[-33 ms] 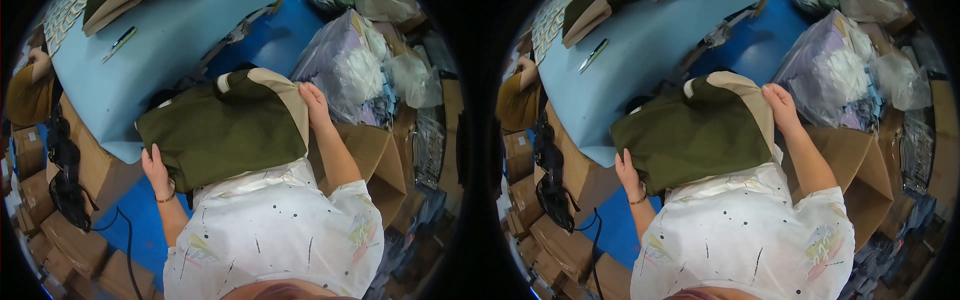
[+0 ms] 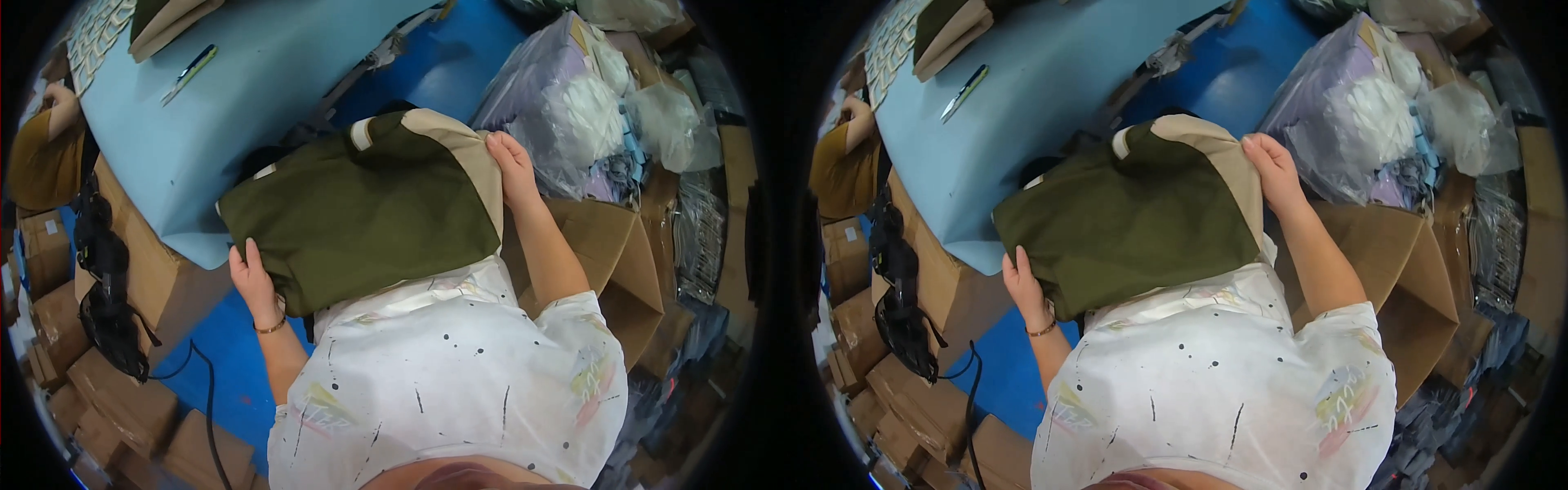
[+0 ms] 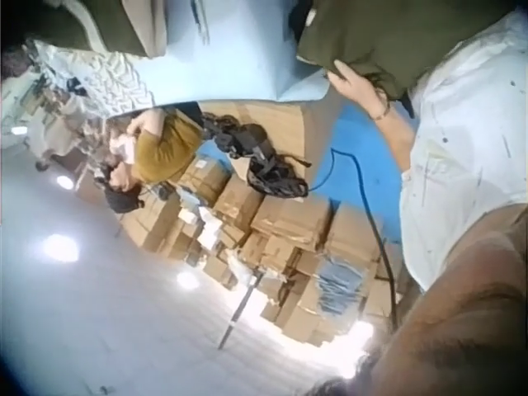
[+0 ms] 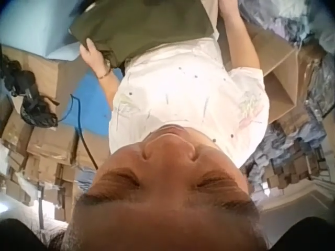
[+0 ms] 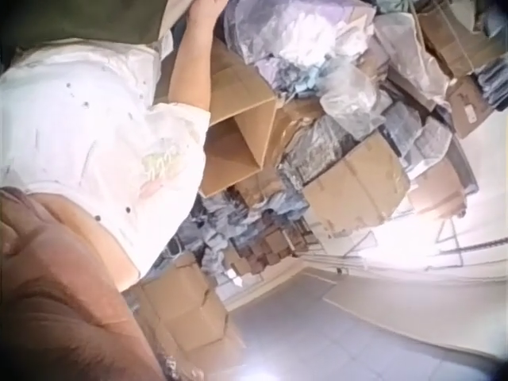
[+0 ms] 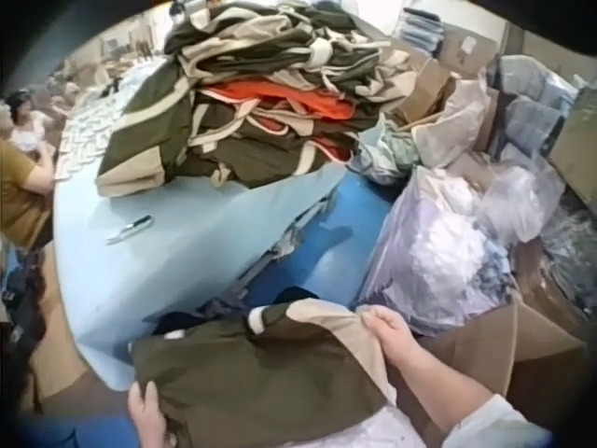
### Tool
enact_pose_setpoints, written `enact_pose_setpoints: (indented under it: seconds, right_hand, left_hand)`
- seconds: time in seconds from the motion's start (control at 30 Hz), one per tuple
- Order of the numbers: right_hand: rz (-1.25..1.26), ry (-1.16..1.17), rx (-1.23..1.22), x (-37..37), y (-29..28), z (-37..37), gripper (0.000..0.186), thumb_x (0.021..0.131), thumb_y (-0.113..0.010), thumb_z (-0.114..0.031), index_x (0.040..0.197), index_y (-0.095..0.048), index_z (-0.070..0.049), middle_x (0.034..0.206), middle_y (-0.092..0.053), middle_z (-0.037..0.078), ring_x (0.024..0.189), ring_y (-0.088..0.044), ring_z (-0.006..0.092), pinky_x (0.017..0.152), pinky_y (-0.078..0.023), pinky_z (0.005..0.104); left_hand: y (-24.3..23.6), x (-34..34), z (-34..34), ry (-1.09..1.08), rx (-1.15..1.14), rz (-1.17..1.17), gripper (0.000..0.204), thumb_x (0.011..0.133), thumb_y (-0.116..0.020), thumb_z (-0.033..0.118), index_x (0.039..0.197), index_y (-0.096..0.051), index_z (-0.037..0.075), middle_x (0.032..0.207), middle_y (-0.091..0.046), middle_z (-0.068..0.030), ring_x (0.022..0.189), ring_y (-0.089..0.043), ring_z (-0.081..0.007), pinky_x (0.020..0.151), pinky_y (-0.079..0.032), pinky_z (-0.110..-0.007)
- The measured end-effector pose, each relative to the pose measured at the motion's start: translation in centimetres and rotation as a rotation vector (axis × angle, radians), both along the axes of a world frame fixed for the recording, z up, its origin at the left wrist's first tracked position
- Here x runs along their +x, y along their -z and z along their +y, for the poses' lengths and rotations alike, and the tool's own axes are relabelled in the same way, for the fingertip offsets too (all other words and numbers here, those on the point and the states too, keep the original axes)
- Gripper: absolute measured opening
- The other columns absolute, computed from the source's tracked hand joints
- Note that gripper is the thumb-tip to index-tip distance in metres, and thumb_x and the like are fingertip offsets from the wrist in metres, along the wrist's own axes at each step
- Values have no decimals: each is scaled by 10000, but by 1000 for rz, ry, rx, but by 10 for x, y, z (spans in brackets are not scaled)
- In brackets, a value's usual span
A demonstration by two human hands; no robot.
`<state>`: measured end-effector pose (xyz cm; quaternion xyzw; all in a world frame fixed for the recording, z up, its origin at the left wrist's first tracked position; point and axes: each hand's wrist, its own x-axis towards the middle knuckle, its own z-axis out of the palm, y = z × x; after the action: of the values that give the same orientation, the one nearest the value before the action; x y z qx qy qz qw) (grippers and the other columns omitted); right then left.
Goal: Trimming loose threads and inspecting canvas bags in a textile workshop.
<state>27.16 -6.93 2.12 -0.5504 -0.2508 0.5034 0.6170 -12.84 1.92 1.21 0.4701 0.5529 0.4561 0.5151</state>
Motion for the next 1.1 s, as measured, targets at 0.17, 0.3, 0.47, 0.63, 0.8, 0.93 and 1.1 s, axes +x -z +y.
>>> enact_pose_setpoints:
  seconds: [0.17, 0.3, 0.47, 0.63, 0.8, 0.93, 1.1]
  right_hand:
    - [-77, -22, 9, 3, 6, 1, 195, 938, -542, -227, 794, -562, -98, 733, -503, -90, 676, -416, 7, 614, -338, 183]
    - [-153, -21, -15, 9, 11, -1, 200, 938, -543, -234, 784, -556, -108, 715, -484, -98, 664, -402, 6, 605, -328, 183]
    - [-156, -18, -37, 17, 14, -4, 218, 938, -540, -246, 777, -558, -99, 705, -480, -96, 658, -401, 9, 604, -326, 184]
    - [-130, 3, -63, 18, 12, -6, 225, 939, -537, -247, 773, -558, -96, 695, -478, -93, 651, -397, 14, 603, -328, 191]
    - [-292, -5, 13, 16, 14, -17, 220, 943, -532, -219, 764, -535, -90, 717, -452, -88, 670, -391, 21, 607, -326, 192]
    - [-594, -68, 119, 12, 23, -27, 186, 938, -521, -139, 769, -506, -62, 735, -425, -58, 690, -389, 47, 618, -334, 204]
    - [-607, 69, 12, 26, 39, -41, 175, 935, -530, -133, 779, -522, -54, 722, -452, -55, 689, -397, 44, 620, -341, 194]
  left_hand:
    - [9, -16, -14, -97, 45, -18, 176, 975, -448, 150, 882, -499, 9, 851, -534, -3, 782, -463, -71, 690, -409, -224]
    - [11, -26, -24, -112, 163, 127, 211, 986, -419, 168, 846, -482, 23, 801, -501, 15, 743, -434, -65, 673, -388, -214]
    - [-5, -12, -37, -98, 289, 215, 259, 972, -445, 142, 735, -379, 61, 716, -365, 52, 682, -318, -52, 611, -309, -206]
    - [-5, -13, -41, -86, 334, 209, 247, 969, -448, 138, 741, -395, 59, 715, -377, 47, 681, -321, -54, 613, -305, -201]
    - [-11, -10, -39, -80, 351, 196, 219, 956, -487, 134, 767, -449, 29, 727, -425, 24, 688, -366, -72, 638, -339, -210]
    - [-14, -13, -39, -142, 362, 268, 182, 946, -488, 103, 783, -468, 22, 724, -426, 17, 688, -371, -73, 630, -346, -214]
    - [-1, -4, -39, -211, 341, 164, 126, 906, -549, 63, 796, -495, 33, 748, -430, 33, 707, -384, -55, 620, -355, -208]
